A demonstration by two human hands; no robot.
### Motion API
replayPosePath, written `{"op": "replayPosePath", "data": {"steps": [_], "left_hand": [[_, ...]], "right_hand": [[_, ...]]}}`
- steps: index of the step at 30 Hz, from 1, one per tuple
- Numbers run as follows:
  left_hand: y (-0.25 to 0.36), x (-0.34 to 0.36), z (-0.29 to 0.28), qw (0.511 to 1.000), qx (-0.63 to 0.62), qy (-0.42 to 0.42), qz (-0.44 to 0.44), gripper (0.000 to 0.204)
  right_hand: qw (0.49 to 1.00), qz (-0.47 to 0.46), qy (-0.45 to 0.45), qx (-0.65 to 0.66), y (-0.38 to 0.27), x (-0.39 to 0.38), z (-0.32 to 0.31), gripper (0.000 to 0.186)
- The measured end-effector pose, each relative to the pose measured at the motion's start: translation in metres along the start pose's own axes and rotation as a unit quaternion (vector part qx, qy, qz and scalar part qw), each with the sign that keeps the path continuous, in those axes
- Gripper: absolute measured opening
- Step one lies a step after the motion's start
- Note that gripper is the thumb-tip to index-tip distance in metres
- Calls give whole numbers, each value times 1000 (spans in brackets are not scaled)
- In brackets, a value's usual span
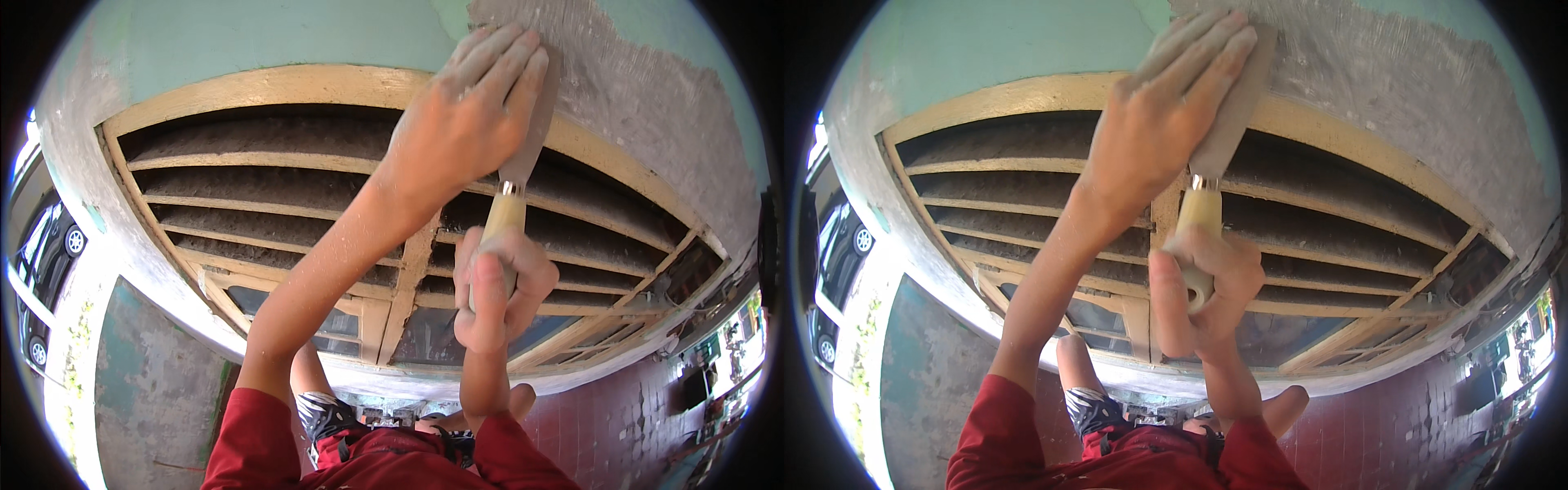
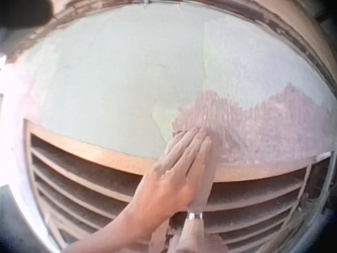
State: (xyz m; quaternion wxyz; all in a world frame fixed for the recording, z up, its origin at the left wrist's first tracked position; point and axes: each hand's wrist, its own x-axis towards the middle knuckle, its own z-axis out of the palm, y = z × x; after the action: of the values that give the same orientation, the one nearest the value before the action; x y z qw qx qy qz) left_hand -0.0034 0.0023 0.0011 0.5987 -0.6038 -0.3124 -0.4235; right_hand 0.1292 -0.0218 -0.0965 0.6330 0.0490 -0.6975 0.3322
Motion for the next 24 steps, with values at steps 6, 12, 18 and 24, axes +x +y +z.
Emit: {"op": "replayPosePath", "data": {"steps": [6,12,18,24], "left_hand": [[13,-11,-2,998,-25,-4,-53,44],[8,-8,5,999,-22,34,-13,40],[10,0,7,998,-8,39,-39,39],[19,-14,19,995,6,91,-47,40]], "right_hand": [[997,58,40,7,-10,-12,3,20],[1000,18,10,10,-9,-8,0,41],[999,17,10,33,-20,6,-8,46],[999,24,-3,-28,-21,-7,-12,47]]}}
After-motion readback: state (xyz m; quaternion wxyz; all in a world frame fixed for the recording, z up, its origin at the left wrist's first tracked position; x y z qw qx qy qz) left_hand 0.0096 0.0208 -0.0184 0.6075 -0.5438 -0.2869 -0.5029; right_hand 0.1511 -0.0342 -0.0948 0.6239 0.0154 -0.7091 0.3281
